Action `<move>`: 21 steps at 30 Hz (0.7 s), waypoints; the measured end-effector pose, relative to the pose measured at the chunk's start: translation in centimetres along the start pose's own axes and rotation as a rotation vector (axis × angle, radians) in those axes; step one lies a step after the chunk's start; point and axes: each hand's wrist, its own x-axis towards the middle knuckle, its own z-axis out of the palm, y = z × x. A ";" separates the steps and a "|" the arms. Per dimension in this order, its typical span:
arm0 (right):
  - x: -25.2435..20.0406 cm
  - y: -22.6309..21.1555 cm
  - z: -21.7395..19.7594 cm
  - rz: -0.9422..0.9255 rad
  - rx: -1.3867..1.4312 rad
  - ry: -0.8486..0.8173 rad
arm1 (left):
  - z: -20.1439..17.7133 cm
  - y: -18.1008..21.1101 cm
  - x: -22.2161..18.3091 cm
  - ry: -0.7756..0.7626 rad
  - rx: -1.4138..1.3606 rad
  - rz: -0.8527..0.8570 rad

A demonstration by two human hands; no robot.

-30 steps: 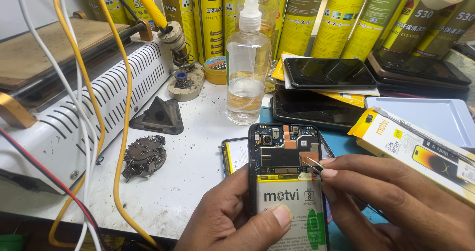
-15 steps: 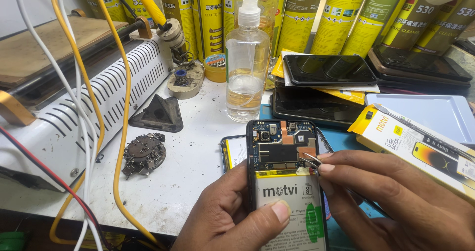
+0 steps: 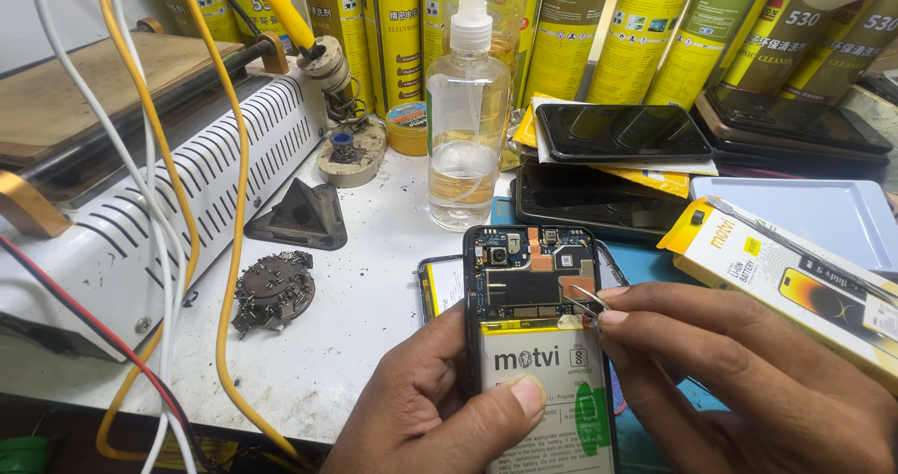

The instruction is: The person handles a smartphone with a cracked screen, connects a charging cable, and repeatedly opens and closes the back cover to inspect the internal components. The person also wipes the phone's exterior with a cloth.

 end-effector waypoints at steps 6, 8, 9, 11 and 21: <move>0.1 -0.2 0.2 -0.010 -0.048 0.086 | 0.1 -0.2 0.0 0.014 0.020 0.022; -0.2 -0.5 0.7 0.228 0.070 0.217 | 0.1 -0.3 0.1 0.004 -0.003 0.028; -0.3 -0.4 0.8 0.300 0.055 0.242 | 0.0 -0.3 0.2 0.000 -0.008 0.027; -0.4 -0.2 1.2 0.399 -0.040 0.246 | 0.0 -0.4 0.2 -0.005 -0.009 0.032; -0.2 1.9 1.6 0.280 -0.033 -0.129 | 0.4 0.2 0.4 0.058 0.041 0.002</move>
